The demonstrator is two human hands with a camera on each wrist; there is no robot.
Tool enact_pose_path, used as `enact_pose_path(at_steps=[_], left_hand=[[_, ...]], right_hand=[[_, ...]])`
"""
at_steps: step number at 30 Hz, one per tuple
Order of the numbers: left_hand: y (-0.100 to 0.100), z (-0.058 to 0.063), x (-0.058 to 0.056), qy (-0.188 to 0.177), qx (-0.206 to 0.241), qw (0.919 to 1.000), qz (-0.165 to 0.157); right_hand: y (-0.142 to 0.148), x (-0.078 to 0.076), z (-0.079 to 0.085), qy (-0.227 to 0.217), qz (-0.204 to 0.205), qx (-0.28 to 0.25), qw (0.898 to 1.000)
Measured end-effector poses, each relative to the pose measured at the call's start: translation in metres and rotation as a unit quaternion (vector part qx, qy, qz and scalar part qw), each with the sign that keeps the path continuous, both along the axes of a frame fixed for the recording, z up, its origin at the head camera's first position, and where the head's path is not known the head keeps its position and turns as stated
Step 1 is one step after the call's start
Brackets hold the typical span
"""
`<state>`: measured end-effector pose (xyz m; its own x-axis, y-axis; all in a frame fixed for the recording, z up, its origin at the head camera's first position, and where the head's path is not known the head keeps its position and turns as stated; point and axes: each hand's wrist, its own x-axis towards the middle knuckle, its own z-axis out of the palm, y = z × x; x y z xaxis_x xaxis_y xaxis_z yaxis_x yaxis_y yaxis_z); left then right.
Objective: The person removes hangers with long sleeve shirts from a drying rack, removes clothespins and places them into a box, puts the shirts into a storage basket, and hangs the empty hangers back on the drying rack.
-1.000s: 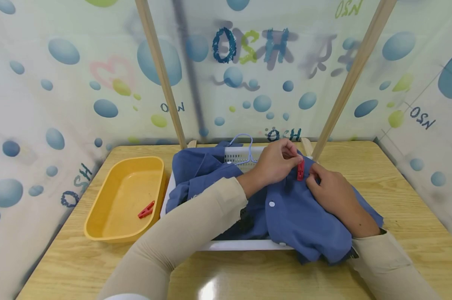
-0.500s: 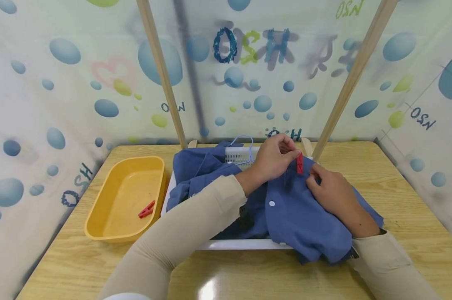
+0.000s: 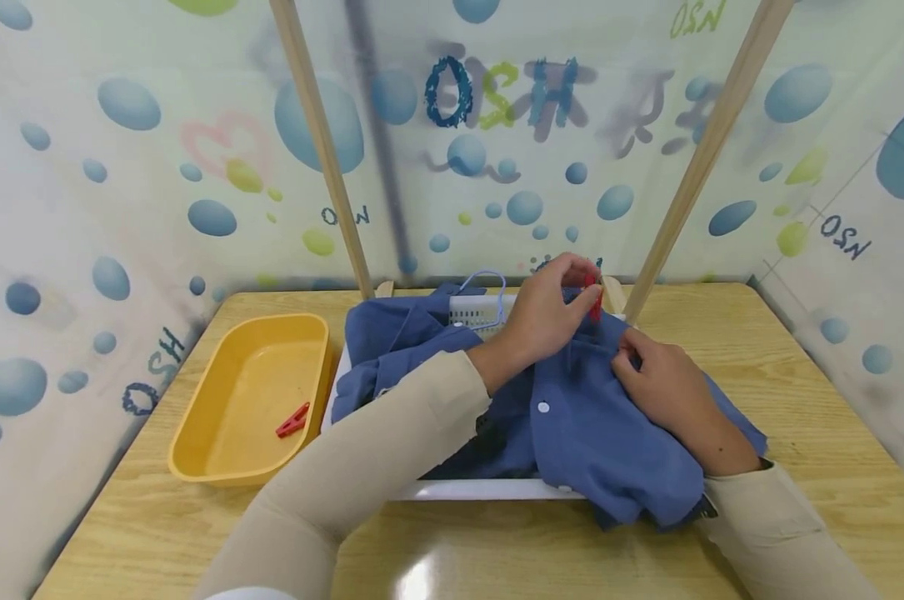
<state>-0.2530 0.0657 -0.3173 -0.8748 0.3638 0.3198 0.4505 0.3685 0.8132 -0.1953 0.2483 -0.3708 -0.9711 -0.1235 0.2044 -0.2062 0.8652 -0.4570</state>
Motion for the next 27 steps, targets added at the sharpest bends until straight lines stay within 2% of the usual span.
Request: enact_pose_path(at_steps=[5, 12, 15, 22, 27], left_hand=[[-0.007, 0.020, 0.008, 0.042, -0.017, 0.9986, -0.027], [-0.024, 0.041, 0.015, 0.000, -0.046, 0.9988, -0.018], [-0.035, 0.048, 0.017, -0.004, -0.048, 0.9988, -0.014], [-0.070, 0.055, 0.020, 0.019, -0.037, 0.9991, 0.011], [-0.103, 0.057, 0.027, 0.019, -0.056, 0.9977, 0.032]], right_hand=[[0.000, 0.001, 0.000, 0.014, 0.005, -0.009, 1.000], [0.002, 0.002, -0.002, 0.009, 0.000, -0.003, 1.000], [0.004, 0.002, -0.002, 0.005, -0.001, 0.001, 1.000], [0.003, 0.003, -0.002, 0.004, -0.001, 0.007, 1.000], [0.001, 0.003, -0.002, 0.004, 0.003, 0.005, 1.000]])
